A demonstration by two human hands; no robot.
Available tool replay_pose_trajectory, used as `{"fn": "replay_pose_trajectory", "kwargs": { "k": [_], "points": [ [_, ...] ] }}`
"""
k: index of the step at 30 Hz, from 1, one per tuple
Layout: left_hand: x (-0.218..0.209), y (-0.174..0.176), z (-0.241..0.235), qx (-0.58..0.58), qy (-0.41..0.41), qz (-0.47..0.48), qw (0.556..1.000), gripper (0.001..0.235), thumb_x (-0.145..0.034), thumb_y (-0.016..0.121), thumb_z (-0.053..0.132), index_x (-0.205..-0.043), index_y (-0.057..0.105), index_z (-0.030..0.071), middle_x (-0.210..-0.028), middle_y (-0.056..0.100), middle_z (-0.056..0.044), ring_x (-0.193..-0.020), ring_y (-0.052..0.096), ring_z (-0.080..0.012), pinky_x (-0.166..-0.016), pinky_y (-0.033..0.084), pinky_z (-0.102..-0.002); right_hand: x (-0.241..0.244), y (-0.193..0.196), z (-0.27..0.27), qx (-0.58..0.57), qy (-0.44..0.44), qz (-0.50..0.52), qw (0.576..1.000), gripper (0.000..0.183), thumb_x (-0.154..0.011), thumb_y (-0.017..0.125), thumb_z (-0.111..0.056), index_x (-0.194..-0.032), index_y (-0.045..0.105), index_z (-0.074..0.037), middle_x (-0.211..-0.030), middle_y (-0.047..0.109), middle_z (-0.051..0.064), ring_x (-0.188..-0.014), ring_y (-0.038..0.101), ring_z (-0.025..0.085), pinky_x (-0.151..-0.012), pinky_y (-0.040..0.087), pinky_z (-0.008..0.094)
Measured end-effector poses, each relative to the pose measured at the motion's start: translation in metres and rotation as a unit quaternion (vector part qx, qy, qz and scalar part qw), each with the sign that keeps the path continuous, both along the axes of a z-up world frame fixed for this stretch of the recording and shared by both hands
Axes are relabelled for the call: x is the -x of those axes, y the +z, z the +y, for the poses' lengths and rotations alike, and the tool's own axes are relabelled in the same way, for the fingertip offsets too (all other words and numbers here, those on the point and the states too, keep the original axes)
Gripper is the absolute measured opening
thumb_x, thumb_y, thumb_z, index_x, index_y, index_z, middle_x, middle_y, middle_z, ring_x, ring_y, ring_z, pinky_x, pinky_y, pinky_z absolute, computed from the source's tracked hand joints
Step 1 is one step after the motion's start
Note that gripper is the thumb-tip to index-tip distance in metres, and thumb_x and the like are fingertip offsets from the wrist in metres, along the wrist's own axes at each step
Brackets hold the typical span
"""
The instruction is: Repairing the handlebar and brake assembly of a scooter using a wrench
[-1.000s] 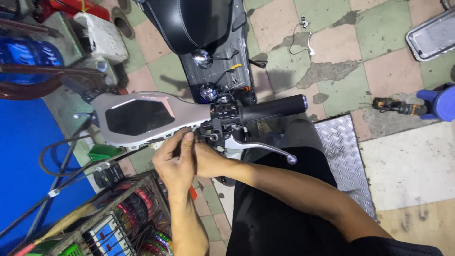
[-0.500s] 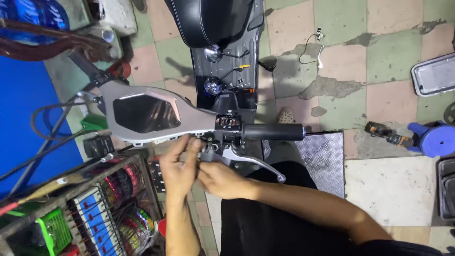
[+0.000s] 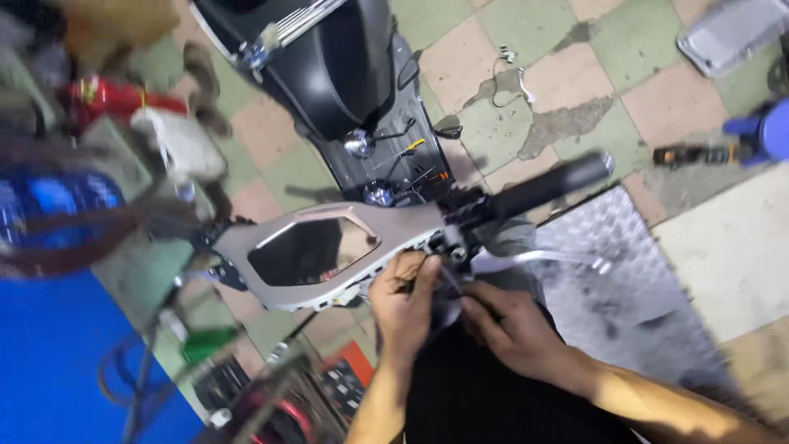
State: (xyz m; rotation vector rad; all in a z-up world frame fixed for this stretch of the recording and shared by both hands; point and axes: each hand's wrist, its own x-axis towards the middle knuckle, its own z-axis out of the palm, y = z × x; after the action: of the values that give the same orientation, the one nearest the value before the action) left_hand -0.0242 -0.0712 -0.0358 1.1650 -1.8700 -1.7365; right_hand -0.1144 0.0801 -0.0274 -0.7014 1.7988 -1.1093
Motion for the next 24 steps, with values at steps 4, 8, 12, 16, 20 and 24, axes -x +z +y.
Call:
{"fn": "replay_pose_trajectory", "kwargs": {
  "k": [4,8,12,16,20,24],
  "points": [
    [-0.011,-0.027,-0.008,-0.055,-0.042,0.099,0.993,0.032,-0.096,0.070,0.010,-0.074,0.048,0.016,-0.066,0.046,0.006,-0.062,0.045,-0.0046,-0.059,0.042,-0.023,-0.052,-0.020,-0.005,0.067,-0.089,0.156,0.981,0.028,-0.100,0.056,-0.018,-0.122,0.065,-0.002,-0.110,0.079,0.009,-0.088,0.079,0.023,-0.076,0.057,0.034],
    [-0.010,-0.034,-0.013,-0.050,-0.065,0.197,0.977,0.038,-0.095,0.073,0.006,-0.129,0.060,-0.005,-0.089,0.074,-0.013,-0.063,0.062,-0.0097,-0.057,0.054,-0.023,-0.069,0.003,-0.020,0.033,-0.239,0.211,0.947,0.020,-0.097,0.064,-0.017,-0.113,0.077,-0.012,-0.080,0.077,0.016,-0.076,0.076,0.037,-0.063,0.060,0.045],
    [-0.010,-0.033,-0.013,-0.013,-0.042,0.181,0.982,0.041,-0.096,0.071,0.003,-0.133,0.056,-0.006,-0.092,0.076,-0.014,-0.054,0.062,-0.0101,-0.050,0.053,-0.022,-0.061,0.009,-0.015,0.066,-0.236,0.236,0.940,0.024,-0.101,0.058,-0.018,-0.111,0.079,-0.013,-0.086,0.080,0.013,-0.081,0.077,0.036,-0.066,0.062,0.043],
    [-0.004,-0.048,-0.011,0.021,0.001,0.187,0.982,0.039,-0.094,0.072,0.001,-0.128,0.057,-0.007,-0.089,0.075,-0.018,-0.053,0.065,-0.0155,-0.047,0.053,-0.023,-0.029,-0.011,-0.004,0.086,-0.195,0.200,0.956,0.018,-0.099,0.061,-0.019,-0.106,0.077,-0.016,-0.077,0.078,0.014,-0.076,0.076,0.036,-0.063,0.061,0.045],
    [-0.014,-0.030,0.000,0.023,0.047,0.161,0.986,0.034,-0.091,0.073,-0.001,-0.122,0.059,-0.005,-0.085,0.073,-0.020,-0.051,0.065,-0.0177,-0.045,0.054,-0.026,-0.028,0.003,0.007,0.082,-0.145,0.218,0.962,0.017,-0.100,0.057,-0.022,-0.096,0.073,-0.018,-0.066,0.073,0.009,-0.065,0.074,0.033,-0.055,0.059,0.042],
    [-0.015,-0.030,0.000,-0.007,0.063,0.161,0.985,0.035,-0.090,0.075,0.002,-0.119,0.059,-0.007,-0.080,0.071,-0.020,-0.047,0.063,-0.0181,-0.042,0.055,-0.029,-0.024,0.015,0.009,0.059,-0.127,0.199,0.970,0.020,-0.100,0.056,-0.029,-0.085,0.067,-0.020,-0.058,0.069,0.007,-0.058,0.072,0.032,-0.047,0.056,0.042]
  ]
}}
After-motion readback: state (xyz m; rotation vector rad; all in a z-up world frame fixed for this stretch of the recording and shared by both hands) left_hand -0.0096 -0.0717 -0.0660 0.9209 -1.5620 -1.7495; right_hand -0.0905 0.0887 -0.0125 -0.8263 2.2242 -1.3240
